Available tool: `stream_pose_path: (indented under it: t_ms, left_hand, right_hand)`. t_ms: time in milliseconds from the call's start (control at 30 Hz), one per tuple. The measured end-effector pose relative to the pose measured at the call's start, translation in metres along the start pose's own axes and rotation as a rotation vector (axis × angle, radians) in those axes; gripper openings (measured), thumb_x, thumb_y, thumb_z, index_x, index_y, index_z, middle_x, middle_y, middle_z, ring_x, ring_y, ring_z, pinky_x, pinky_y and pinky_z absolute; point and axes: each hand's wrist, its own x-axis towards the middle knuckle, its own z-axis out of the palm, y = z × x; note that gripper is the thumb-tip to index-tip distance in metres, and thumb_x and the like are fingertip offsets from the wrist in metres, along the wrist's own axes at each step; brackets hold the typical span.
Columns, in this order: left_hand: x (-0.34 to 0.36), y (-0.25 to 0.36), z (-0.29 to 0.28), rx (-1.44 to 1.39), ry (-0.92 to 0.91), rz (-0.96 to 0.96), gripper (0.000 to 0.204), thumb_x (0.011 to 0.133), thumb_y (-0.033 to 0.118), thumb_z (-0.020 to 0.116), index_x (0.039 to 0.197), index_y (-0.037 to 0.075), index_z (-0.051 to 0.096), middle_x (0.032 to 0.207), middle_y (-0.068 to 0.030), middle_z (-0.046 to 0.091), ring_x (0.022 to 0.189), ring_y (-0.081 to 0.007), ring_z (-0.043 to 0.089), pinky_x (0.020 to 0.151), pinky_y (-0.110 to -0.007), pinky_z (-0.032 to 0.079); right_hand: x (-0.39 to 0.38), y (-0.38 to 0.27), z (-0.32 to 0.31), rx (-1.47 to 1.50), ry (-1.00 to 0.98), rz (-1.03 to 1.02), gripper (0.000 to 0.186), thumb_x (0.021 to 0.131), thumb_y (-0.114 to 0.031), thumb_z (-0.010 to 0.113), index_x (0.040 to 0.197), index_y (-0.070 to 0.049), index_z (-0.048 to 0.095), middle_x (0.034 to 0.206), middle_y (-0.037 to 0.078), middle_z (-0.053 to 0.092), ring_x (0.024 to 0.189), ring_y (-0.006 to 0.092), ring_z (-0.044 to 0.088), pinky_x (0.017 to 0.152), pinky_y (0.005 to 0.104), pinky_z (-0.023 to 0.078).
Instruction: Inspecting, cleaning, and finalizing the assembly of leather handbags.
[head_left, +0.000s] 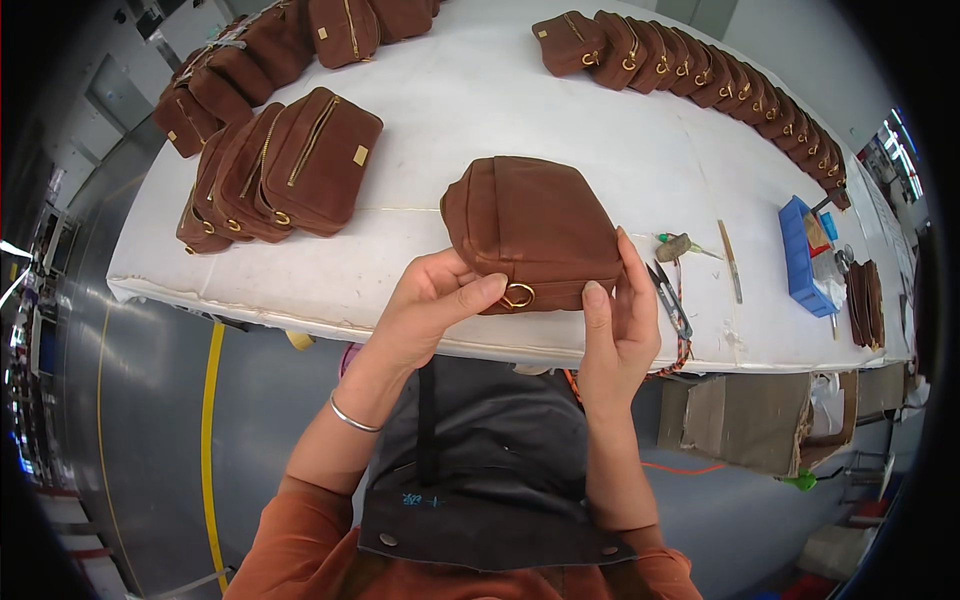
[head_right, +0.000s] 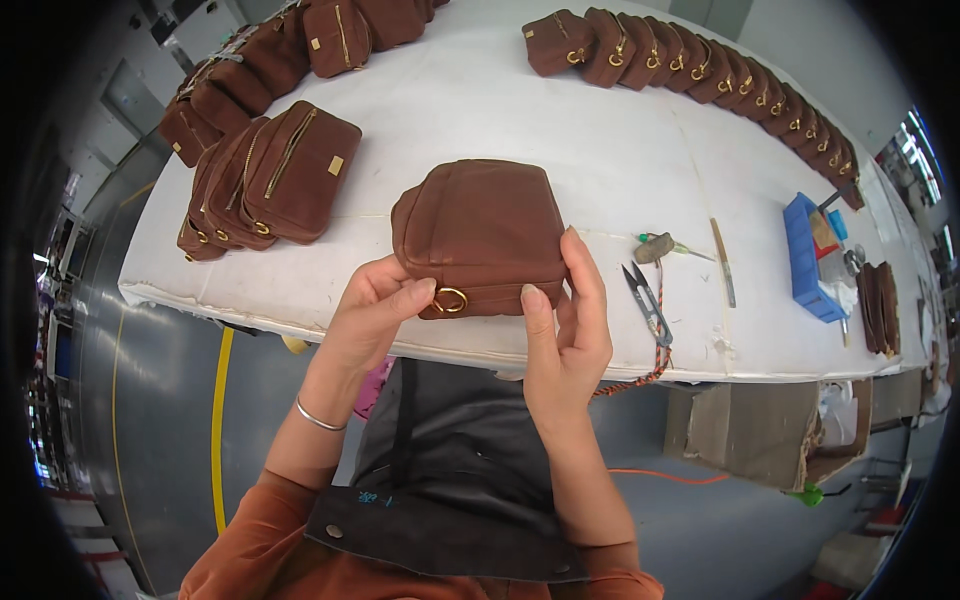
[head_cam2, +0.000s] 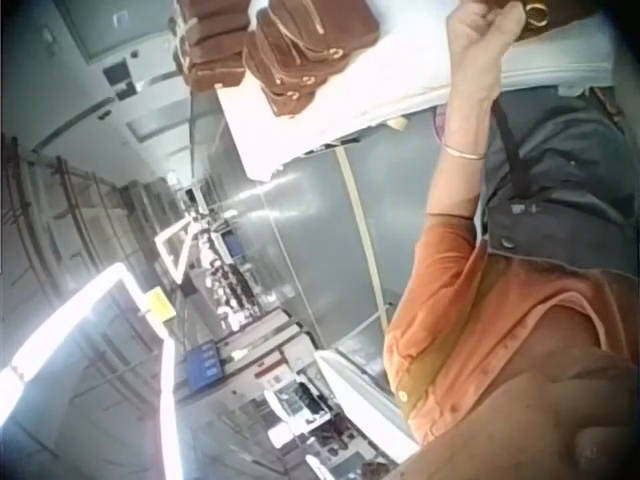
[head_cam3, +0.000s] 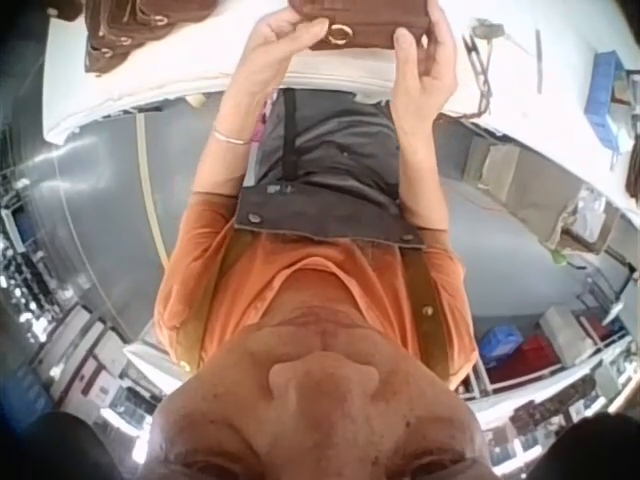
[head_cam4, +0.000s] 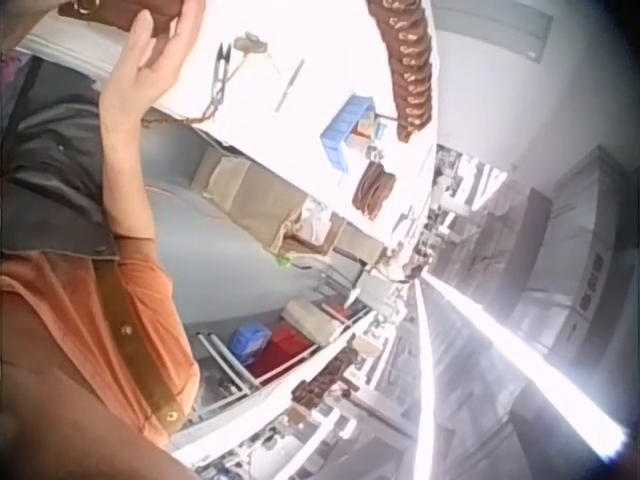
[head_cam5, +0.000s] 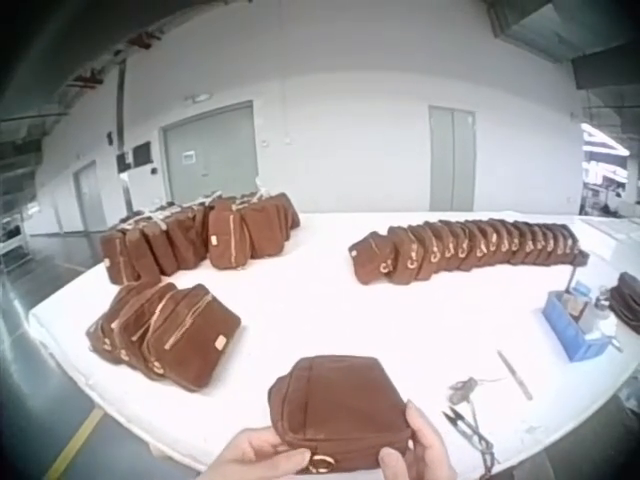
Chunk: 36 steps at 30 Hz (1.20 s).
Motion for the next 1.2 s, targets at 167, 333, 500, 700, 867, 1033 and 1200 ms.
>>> stream_pose_path:
  t_ms: [167, 333, 500, 700, 867, 1033, 1200]
  left_hand:
    - [0.001, -0.004, 0.007, 0.010, -0.025, 0.016, 0.038, 0.094, 0.018, 0.063, 0.126, -0.002, 0.057, 0.115, -0.0082, 0.066, 0.103, -0.0116, 0.061, 0.093, -0.028, 0.047]
    - [-0.001, -0.010, 0.008, -0.001, -0.049, -0.064, 0.038, 0.089, 0.011, 0.069, 0.123, -0.002, 0.058, 0.116, -0.0088, 0.065, 0.104, -0.0126, 0.060, 0.093, -0.029, 0.048]
    - [-0.006, -0.014, 0.016, 0.079, -0.012, -0.057, 0.051, 0.081, 0.007, 0.073, 0.128, -0.001, 0.053, 0.119, -0.0073, 0.062, 0.108, -0.0135, 0.058, 0.093, -0.030, 0.046]
    - [-0.003, -0.014, 0.030, 0.188, 0.024, -0.047, 0.073, 0.073, -0.001, 0.068, 0.139, 0.001, 0.038, 0.124, -0.0058, 0.056, 0.115, -0.0156, 0.053, 0.097, -0.031, 0.042]
    - [-0.004, -0.016, 0.031, 0.183, 0.041, -0.061, 0.080, 0.069, -0.008, 0.059, 0.143, 0.002, 0.029, 0.129, -0.0080, 0.052, 0.122, -0.0179, 0.050, 0.100, -0.032, 0.040]
    - [-0.009, -0.020, 0.026, 0.144, 0.028, -0.129, 0.071, 0.071, -0.012, 0.052, 0.140, 0.000, 0.037, 0.131, -0.0082, 0.052, 0.121, -0.0163, 0.050, 0.099, -0.031, 0.041]
    - [-0.011, -0.025, -0.009, 0.195, -0.255, -0.205, 0.061, 0.078, -0.013, 0.048, 0.137, 0.000, 0.042, 0.134, -0.0095, 0.052, 0.118, -0.0163, 0.054, 0.101, -0.031, 0.041]
  right_hand:
    - [0.005, 0.000, -0.005, -0.001, -0.003, 0.013, 0.050, 0.094, 0.000, 0.056, 0.141, 0.007, 0.039, 0.143, 0.019, 0.044, 0.131, 0.0247, 0.044, 0.107, 0.0352, 0.037]
    - [0.006, 0.002, -0.012, 0.082, -0.022, 0.018, 0.051, 0.094, -0.001, 0.057, 0.141, 0.008, 0.038, 0.142, 0.019, 0.044, 0.129, 0.0235, 0.046, 0.108, 0.0355, 0.035]
    - [0.006, 0.000, -0.016, 0.280, -0.055, 0.240, 0.054, 0.095, -0.009, 0.059, 0.142, 0.008, 0.037, 0.140, 0.018, 0.046, 0.129, 0.0226, 0.046, 0.108, 0.0338, 0.034]
    - [0.008, -0.005, -0.018, 0.325, -0.002, 0.295, 0.053, 0.096, -0.010, 0.058, 0.142, 0.007, 0.037, 0.139, 0.017, 0.048, 0.126, 0.0196, 0.048, 0.106, 0.0323, 0.036]
    - [0.005, -0.003, -0.018, 0.318, 0.002, 0.310, 0.053, 0.096, -0.008, 0.057, 0.142, 0.007, 0.037, 0.139, 0.016, 0.048, 0.124, 0.0181, 0.048, 0.105, 0.0313, 0.037]
    - [0.004, -0.005, -0.022, 0.311, -0.034, 0.321, 0.053, 0.096, -0.007, 0.056, 0.143, 0.007, 0.036, 0.140, 0.016, 0.047, 0.126, 0.0185, 0.047, 0.106, 0.0309, 0.037]
    - [0.003, 0.002, -0.027, 0.358, -0.032, 0.320, 0.051, 0.096, -0.005, 0.053, 0.143, 0.007, 0.036, 0.141, 0.017, 0.046, 0.129, 0.0197, 0.046, 0.108, 0.0316, 0.035]
